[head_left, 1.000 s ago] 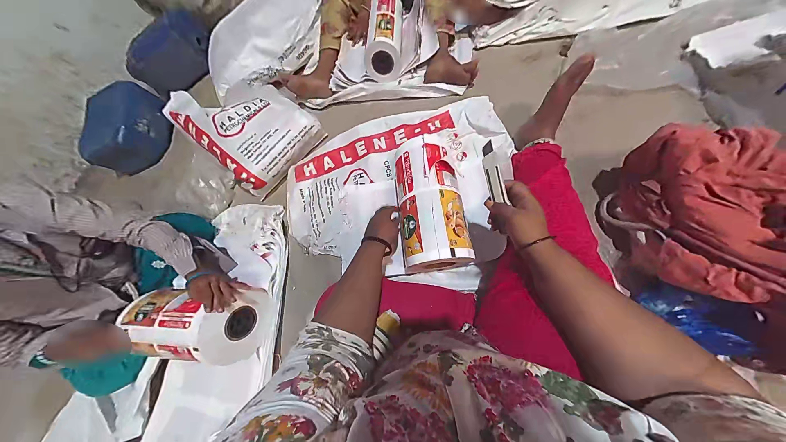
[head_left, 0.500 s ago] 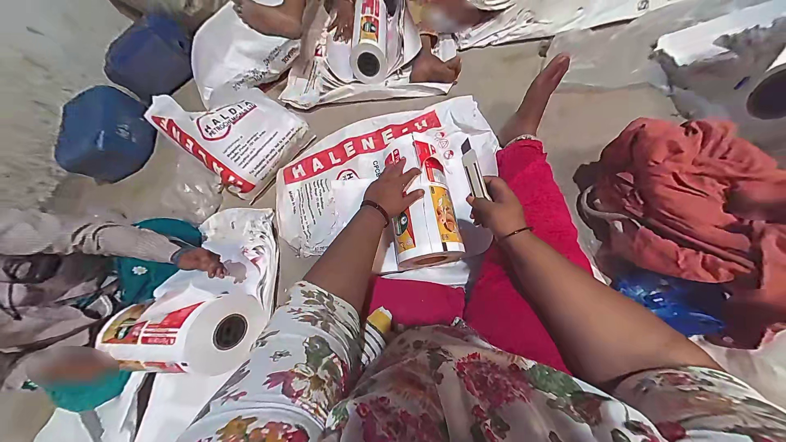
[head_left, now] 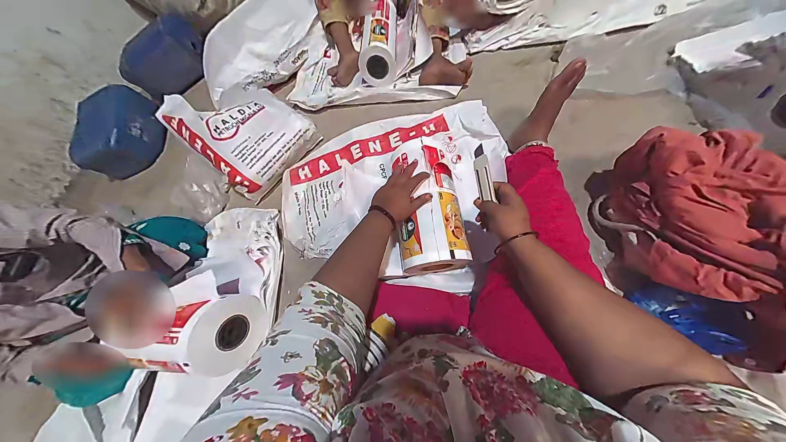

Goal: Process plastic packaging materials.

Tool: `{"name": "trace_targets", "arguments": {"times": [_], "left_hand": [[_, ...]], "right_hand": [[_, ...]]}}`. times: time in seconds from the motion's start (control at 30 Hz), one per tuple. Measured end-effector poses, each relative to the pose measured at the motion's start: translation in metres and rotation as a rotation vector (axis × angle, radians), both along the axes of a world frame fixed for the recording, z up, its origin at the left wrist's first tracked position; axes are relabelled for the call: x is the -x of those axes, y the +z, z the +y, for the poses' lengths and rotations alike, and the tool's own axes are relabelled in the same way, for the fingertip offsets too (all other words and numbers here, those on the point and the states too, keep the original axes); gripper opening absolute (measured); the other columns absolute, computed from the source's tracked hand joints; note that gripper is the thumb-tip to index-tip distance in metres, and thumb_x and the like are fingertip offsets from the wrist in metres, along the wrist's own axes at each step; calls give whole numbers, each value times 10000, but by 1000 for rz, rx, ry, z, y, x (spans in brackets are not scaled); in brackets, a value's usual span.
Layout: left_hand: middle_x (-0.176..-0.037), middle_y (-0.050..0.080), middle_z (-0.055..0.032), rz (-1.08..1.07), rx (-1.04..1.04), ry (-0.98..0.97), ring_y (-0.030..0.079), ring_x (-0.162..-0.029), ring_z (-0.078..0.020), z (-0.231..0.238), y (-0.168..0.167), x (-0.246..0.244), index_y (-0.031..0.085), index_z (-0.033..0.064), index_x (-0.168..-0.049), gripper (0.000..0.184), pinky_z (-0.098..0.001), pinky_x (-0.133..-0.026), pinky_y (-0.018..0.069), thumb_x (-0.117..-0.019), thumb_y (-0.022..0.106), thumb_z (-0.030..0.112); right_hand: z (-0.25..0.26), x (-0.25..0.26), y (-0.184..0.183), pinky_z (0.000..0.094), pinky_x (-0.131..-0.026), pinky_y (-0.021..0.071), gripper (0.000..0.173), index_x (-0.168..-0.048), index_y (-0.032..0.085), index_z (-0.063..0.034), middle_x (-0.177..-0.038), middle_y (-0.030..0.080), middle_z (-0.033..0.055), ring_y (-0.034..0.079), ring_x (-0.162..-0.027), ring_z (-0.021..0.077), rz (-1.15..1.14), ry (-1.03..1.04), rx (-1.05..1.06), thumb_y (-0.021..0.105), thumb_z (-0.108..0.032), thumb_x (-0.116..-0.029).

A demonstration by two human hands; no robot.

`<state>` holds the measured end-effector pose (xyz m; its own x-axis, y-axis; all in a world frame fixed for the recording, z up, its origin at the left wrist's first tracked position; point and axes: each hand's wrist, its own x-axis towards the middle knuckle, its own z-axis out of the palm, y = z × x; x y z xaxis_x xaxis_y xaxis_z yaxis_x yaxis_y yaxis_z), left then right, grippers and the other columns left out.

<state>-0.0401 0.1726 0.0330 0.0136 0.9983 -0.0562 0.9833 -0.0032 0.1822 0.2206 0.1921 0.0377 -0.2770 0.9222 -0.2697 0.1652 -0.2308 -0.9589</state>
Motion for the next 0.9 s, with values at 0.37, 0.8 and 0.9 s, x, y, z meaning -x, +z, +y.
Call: {"name": "trace_targets", "arguments": {"times": [0.37, 0.8, 0.9], "left_hand": [[-1687, 314, -52, 37, -88, -11, 241, -1570, -340, 6, -10, 0, 511, 175, -1509, 680, -520, -1221, 335, -990, 533, 613], [-1691, 283, -132, -109, -202, -49, 146, -1586, -388, 3, -32, 14, 387, 70, -1584, 753, -526, -1278, 204, -1012, 496, 548], [-1712, 238, -105, -118, -186, -20, 120, -1595, -370, 1, -32, 11, 370, 100, -1598, 729, -531, -1270, 220, -1025, 502, 531]], "right_hand": [[69, 105, 13, 615, -887, 535, 619, -1314, 553, -30, -1169, 669, 224, 668, -1098, 388, -595, 316, -163, 681, -511, -946], [82, 122, 14, 602, -802, 555, 429, -1292, 537, -58, -1040, 697, 201, 700, -989, 392, -588, 344, -414, 669, -229, -921], [95, 104, 21, 606, -855, 543, 459, -1338, 523, -35, -1093, 686, 226, 689, -1024, 401, -565, 308, -398, 666, -216, -940]]}}
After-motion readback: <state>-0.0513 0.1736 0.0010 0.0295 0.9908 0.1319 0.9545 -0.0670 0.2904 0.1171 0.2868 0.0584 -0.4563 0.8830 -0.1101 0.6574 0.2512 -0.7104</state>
